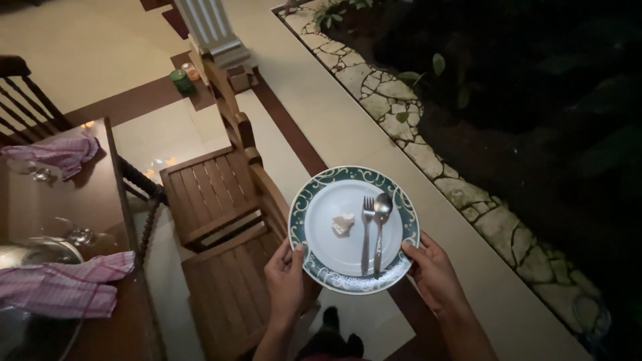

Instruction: Clear a plate, fork, and spoon from the table and move them to the sink.

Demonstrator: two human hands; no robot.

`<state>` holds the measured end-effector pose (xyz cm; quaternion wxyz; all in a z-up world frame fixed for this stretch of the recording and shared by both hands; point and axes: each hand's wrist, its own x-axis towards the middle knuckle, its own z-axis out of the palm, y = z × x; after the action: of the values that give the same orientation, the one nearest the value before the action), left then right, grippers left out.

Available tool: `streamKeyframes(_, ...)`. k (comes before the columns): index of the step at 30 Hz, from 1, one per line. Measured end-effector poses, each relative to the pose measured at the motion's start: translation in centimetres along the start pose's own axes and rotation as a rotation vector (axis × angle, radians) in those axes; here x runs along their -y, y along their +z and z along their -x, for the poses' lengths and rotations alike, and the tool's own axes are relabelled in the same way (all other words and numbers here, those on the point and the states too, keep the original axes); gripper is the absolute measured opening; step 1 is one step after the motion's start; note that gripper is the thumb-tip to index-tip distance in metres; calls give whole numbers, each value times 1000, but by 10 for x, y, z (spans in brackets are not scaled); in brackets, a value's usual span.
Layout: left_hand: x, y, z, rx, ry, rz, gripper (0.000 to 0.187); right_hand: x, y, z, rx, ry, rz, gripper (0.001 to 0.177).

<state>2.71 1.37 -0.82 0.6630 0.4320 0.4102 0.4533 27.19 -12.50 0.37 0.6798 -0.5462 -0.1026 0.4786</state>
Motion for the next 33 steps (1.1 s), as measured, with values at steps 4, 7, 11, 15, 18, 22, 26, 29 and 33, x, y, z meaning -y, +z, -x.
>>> streamKeyframes(4,-13,18,-18,-5,-63,-17,45,11,0,-25,-9,6,22,48)
streamKeyframes(7,-4,26,-35,4,-62,56,44,17,-3,-44,-22,31,47,48)
streamKeyframes(11,17,35,-70,-19,-38,31,43,33,0,-70,8,20,34,47)
streamKeyframes(15,17,50,-91,17,-27,80,42,41,-3,-100,34,2,17,46)
streamKeyframes(18,18,59,-108,58,4,48,41,51,-1,-113,-11,43,28,47)
streamKeyframes(22,22,74,-126,-48,-108,-17,43,60,-4,-140,24,37,9,48)
streamKeyframes(26,37,86,-145,-35,-45,32,44,73,-8,-169,43,57,54,50)
streamKeyframes(29,39,98,-154,-68,-16,18,44,85,-10,-191,62,86,88,51)
streamKeyframes(33,73,110,-170,-175,-4,-163,47,99,-26,-228,129,83,65,53)
